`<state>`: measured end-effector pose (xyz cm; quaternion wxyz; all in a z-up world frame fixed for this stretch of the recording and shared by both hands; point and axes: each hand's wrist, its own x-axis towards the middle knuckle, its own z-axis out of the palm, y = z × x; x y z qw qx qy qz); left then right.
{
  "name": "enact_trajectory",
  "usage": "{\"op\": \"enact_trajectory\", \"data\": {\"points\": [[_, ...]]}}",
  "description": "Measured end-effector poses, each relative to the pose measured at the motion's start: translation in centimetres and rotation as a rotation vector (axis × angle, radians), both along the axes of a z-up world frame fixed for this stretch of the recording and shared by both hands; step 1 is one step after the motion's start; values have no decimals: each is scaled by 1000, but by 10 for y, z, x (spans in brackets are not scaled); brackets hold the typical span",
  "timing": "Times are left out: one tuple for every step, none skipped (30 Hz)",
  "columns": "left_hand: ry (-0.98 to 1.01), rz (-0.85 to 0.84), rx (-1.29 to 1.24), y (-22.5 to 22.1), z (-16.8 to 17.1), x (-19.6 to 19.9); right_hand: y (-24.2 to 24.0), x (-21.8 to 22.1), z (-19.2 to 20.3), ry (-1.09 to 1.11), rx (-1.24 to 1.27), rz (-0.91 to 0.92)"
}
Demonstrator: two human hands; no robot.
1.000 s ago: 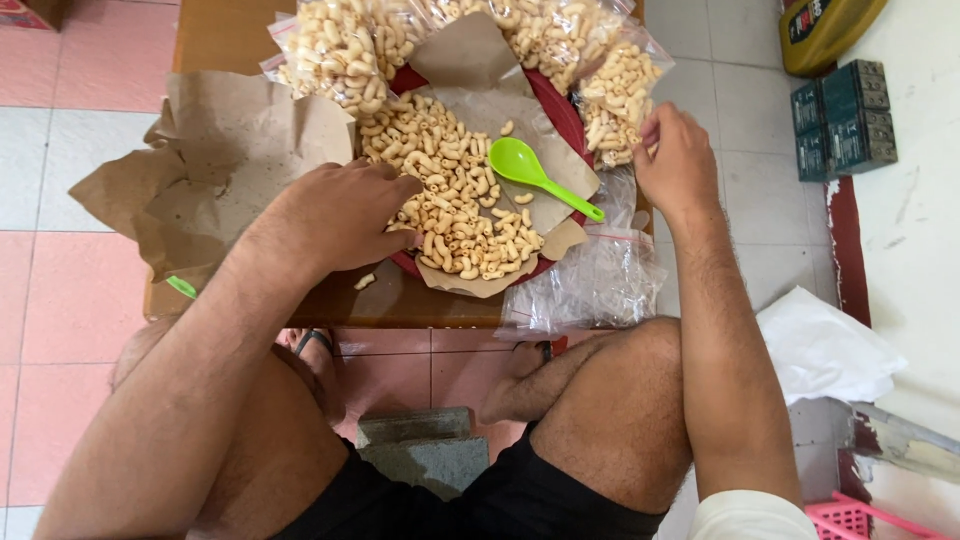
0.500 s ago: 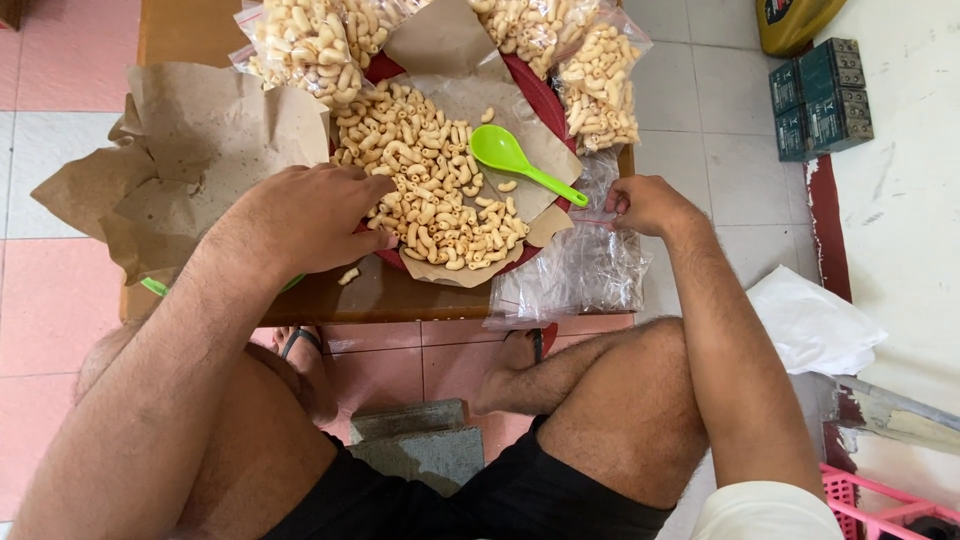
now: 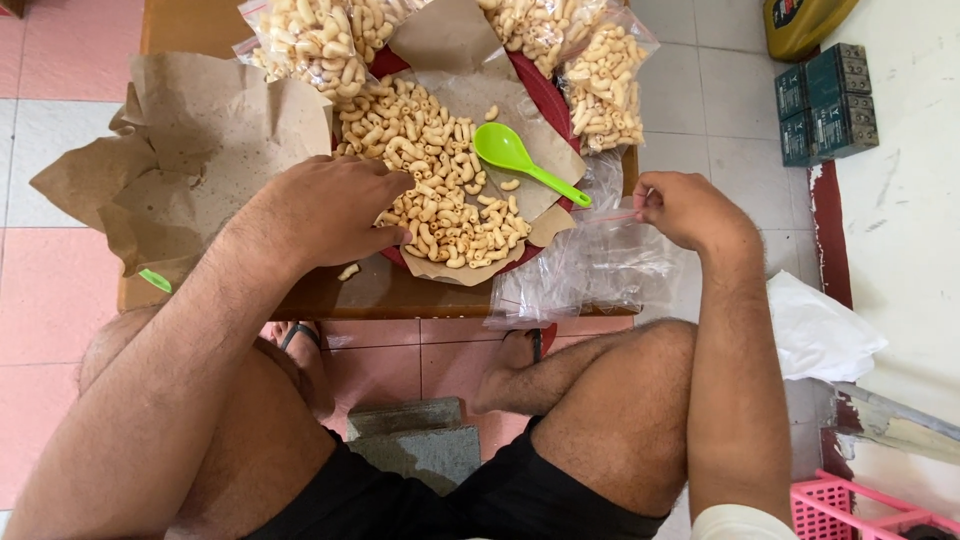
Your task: A person is manually portioning macaroni into small plastic bags using a spoon and their hands.
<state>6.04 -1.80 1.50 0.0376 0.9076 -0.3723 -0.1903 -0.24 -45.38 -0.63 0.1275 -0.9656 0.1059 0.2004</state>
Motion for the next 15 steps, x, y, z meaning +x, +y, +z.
{"op": "enact_trajectory", "data": {"points": [[1,-4,-1,0,-1,0,1,1,2,1,-1,-4],[-3,-4,7,0,-2,0,2,2,4,2,-4,-10],[-8,-4,17,1,-2,0,3,3,6,2,-7,-16],[-7,-7,18,0,-3,0,7,3,7,3,-6,-18],[-14,-6,22,0,-4,0,10,5,9,23,24,-18],[-21,-6,27,0,-5,0,14,6,11,42,54,-17],[-21,-4,28,1,-4,0,11,10,4,43,54,-15],[-17,-1,23,2,-3,-1,8,14,-2,90,64,-8],[-12,0,16,2,-3,-2,4,16,-8,138,72,-2],[-11,0,16,2,-3,-2,0,17,-16,139,72,-1],[4,3,22,3,-3,-2,-6,20,-23,139,89,6],[20,6,28,4,-2,-1,-11,23,-30,138,107,13],[20,9,28,4,-1,-2,-11,23,-30,139,106,16],[22,6,29,4,1,-3,-12,22,-30,123,151,-11],[23,3,32,5,3,-4,-13,22,-31,107,197,-38]]}}
